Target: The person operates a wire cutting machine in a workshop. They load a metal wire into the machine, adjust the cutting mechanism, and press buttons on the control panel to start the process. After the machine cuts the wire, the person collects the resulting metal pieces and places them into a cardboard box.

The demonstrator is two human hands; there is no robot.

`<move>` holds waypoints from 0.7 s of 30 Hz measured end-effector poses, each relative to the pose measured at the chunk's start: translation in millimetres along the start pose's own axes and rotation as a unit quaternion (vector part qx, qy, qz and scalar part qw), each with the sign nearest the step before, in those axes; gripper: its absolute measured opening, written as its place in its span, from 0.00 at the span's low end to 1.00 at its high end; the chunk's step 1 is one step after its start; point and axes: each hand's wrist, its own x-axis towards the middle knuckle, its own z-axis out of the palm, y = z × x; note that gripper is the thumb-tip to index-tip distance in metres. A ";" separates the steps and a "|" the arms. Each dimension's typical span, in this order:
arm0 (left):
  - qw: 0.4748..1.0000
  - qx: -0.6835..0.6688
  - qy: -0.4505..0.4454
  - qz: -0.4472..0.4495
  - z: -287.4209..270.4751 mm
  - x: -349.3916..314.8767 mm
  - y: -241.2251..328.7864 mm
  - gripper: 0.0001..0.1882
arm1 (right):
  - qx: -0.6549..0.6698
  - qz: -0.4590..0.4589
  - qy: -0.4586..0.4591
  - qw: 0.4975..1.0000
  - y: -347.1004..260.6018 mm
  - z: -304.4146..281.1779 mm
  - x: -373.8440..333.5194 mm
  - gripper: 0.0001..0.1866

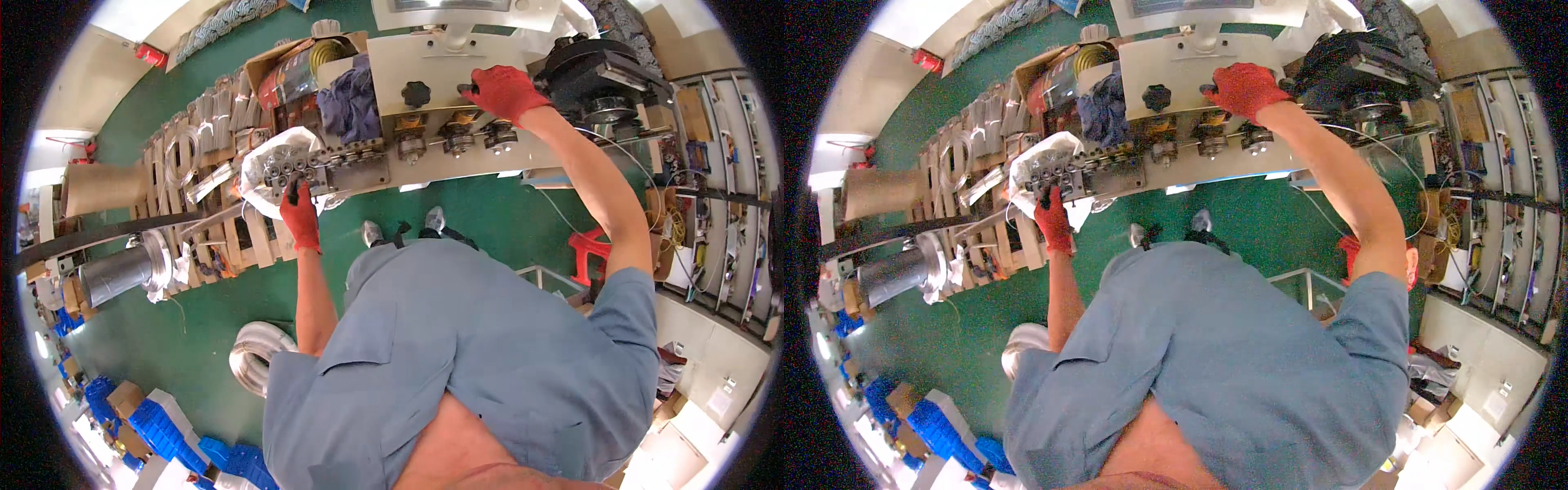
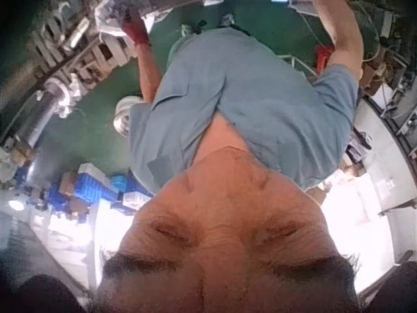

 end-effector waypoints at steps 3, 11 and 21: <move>1.000 0.003 -0.006 0.003 -12.5 3.0 -35.4 0.14 | -0.044 -0.230 0.070 0.970 20.0 30.5 5.3 0.15; 0.992 0.012 -0.050 -0.112 -2.5 -13.6 -55.5 0.16 | 0.002 0.082 -0.063 0.995 -9.8 -18.3 5.8 0.26; 0.994 -0.003 -0.102 -0.041 1.3 -26.5 -55.8 0.15 | 0.104 -0.057 0.154 0.981 13.2 9.8 1.9 0.22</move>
